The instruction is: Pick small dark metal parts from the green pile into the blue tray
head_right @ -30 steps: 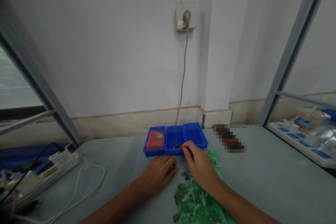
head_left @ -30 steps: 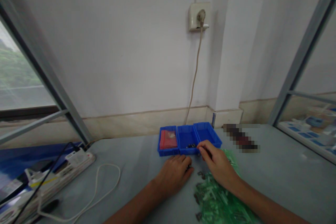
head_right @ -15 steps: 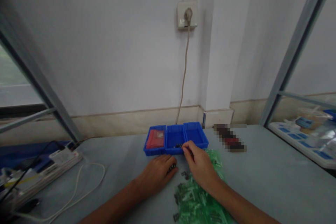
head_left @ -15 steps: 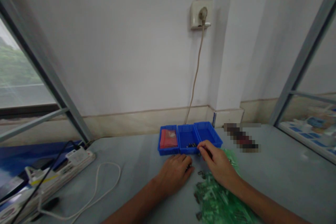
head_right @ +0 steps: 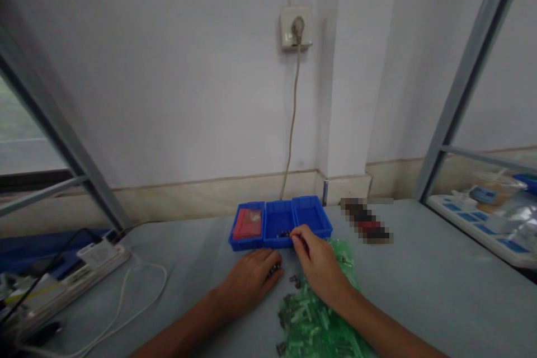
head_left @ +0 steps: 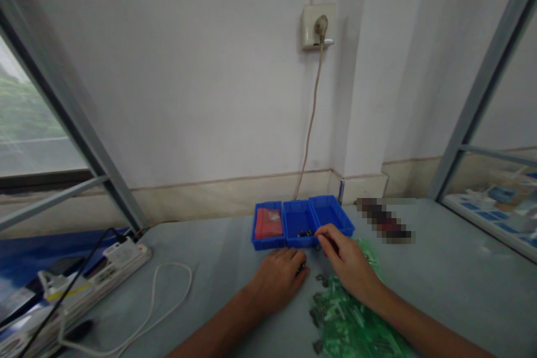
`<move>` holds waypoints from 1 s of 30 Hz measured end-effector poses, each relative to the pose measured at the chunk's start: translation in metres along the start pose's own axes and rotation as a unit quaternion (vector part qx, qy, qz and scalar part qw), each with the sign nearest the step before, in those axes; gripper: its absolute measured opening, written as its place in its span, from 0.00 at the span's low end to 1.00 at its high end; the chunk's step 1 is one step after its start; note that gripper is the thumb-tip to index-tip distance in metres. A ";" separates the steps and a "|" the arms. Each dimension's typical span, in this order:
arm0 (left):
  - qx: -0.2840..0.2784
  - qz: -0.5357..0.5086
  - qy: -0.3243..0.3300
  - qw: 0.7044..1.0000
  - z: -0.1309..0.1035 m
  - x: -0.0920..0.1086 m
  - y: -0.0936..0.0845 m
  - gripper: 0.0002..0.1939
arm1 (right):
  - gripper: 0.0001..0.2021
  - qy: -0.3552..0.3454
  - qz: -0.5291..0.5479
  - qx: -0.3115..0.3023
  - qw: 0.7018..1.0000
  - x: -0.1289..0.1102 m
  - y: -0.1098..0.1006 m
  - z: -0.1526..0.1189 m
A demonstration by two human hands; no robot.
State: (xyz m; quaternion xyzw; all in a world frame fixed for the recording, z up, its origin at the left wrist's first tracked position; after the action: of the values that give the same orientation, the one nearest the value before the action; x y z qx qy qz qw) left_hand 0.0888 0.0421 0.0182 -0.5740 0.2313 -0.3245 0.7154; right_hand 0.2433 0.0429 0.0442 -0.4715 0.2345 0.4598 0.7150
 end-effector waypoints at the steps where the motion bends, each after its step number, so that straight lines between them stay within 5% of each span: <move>1: 0.000 0.000 0.001 1.000 0.000 0.000 0.000 0.03 | 0.11 -0.001 0.000 0.000 1.000 0.000 0.000 0.000; 30: -0.005 0.008 -0.002 1.000 0.000 0.000 0.001 0.04 | 0.11 -0.003 0.001 0.009 1.000 -0.001 -0.001 0.000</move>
State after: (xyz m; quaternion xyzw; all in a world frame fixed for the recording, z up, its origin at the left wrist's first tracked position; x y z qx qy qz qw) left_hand 0.0894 0.0425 0.0169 -0.5762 0.2358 -0.3165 0.7157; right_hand 0.2437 0.0423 0.0459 -0.4636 0.2366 0.4601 0.7194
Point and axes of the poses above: each hand's wrist, its own z-axis towards the middle knuckle, its own y-axis out of the palm, x = y × z, the point moved 7 cm from there along z, towards the middle knuckle, and after that the axes turned 6 degrees about z, right-handed, at the moved point
